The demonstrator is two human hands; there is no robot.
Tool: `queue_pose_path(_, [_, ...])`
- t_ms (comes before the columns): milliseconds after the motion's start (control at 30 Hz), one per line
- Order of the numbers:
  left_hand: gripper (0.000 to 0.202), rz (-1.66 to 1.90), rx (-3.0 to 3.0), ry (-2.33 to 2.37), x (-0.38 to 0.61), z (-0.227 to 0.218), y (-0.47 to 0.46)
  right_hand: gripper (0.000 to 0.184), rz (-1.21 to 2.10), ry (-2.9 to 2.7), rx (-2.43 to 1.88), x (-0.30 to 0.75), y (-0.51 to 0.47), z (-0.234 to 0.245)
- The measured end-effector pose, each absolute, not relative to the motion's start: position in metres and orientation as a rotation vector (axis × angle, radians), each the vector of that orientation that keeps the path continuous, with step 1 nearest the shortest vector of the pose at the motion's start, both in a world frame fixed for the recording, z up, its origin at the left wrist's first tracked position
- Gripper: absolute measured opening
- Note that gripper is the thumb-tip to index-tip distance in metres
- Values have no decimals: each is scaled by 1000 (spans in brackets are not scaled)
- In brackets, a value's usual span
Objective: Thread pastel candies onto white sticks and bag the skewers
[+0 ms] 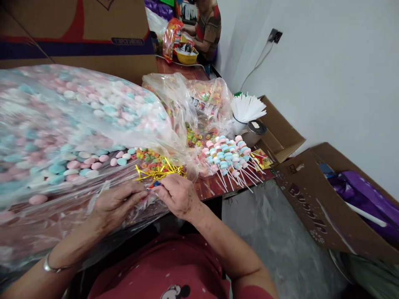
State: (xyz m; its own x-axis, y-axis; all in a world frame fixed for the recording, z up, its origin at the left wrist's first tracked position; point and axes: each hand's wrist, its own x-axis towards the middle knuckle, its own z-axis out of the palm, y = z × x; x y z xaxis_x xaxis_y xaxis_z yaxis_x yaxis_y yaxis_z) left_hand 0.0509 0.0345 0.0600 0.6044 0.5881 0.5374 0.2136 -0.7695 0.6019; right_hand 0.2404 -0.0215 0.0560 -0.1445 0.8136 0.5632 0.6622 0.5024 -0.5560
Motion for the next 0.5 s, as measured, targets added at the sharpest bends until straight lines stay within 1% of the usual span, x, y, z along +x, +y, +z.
queue_pose_path(67, [19, 1046, 2382, 564, 50, 61, 36, 24, 282, -1895, -1194, 240, -22, 56])
queue_pose_path(167, [16, 1033, 2394, 540, 50, 60, 36, 25, 220, -1898, -1201, 236, -22, 55])
queue_pose_path(300, [15, 963, 2378, 623, 50, 55, 34, 32, -5, -1946, -1242, 238, -24, 58])
queue_pose_path(400, [18, 929, 2344, 679, 47, 52, 35, 23, -165, -1875, -1364, 268, -33, 68])
queue_pose_path(433, [20, 928, 2332, 699, 45, 52, 36, 19, -260, -1797, -1448, 284, -37, 71])
queue_pose_path(500, [23, 941, 2312, 711, 43, 51, 37, 15, -567, -1641, -1678, 320, -46, 74])
